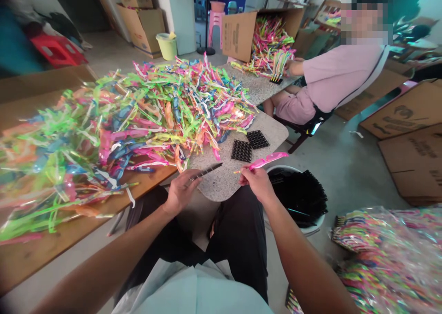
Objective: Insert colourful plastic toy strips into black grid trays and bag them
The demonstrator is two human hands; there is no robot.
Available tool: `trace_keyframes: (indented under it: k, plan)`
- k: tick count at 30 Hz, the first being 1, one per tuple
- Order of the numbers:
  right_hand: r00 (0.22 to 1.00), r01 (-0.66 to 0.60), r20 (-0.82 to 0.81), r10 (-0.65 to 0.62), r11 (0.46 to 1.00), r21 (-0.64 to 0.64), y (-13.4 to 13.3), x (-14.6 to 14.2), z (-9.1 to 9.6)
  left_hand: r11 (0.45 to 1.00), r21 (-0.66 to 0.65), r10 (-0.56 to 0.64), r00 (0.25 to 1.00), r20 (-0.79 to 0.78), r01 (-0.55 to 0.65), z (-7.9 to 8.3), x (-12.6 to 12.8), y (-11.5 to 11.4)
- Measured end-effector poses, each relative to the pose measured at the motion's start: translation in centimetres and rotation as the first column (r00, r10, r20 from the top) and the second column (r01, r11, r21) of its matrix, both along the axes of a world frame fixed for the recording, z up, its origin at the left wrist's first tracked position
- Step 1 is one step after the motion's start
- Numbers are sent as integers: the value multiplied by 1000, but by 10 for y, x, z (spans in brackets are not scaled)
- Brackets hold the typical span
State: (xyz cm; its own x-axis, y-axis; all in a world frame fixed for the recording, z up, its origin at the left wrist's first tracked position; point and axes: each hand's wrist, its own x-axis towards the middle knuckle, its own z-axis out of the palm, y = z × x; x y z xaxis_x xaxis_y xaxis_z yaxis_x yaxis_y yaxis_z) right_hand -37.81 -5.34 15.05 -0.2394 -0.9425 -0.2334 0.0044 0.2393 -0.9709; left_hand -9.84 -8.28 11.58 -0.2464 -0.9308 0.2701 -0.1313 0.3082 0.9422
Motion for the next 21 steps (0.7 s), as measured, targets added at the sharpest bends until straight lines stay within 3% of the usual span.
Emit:
trace_keyframes:
  k: [2, 5, 9, 14, 18, 21]
  plan:
    - [999, -20, -29, 20, 1000, -13, -2, 0, -3, 941, -304, -52, 950, 309, 150, -12, 3, 3]
    - [996, -87, -30, 87, 996, -16, -5, 1, -6, 842, -451, -14, 848, 530, 296, -26, 2, 8]
    - [982, -186, -37, 186, 982, 1, -11, 7, -8, 799, -495, 9, 816, 578, 342, -33, -5, 18]
    - [938, -287, -192, 289, 957, 35, -20, 23, -10, 810, -486, 31, 802, 596, 329, -34, -10, 25]
    - [847, -390, -365, 387, 918, 70, -31, 40, -9, 824, -484, 34, 828, 559, 293, -37, -12, 26]
    - [729, -445, -546, 412, 892, 78, -40, 51, -7, 831, -480, 21, 844, 535, 283, -39, -12, 26]
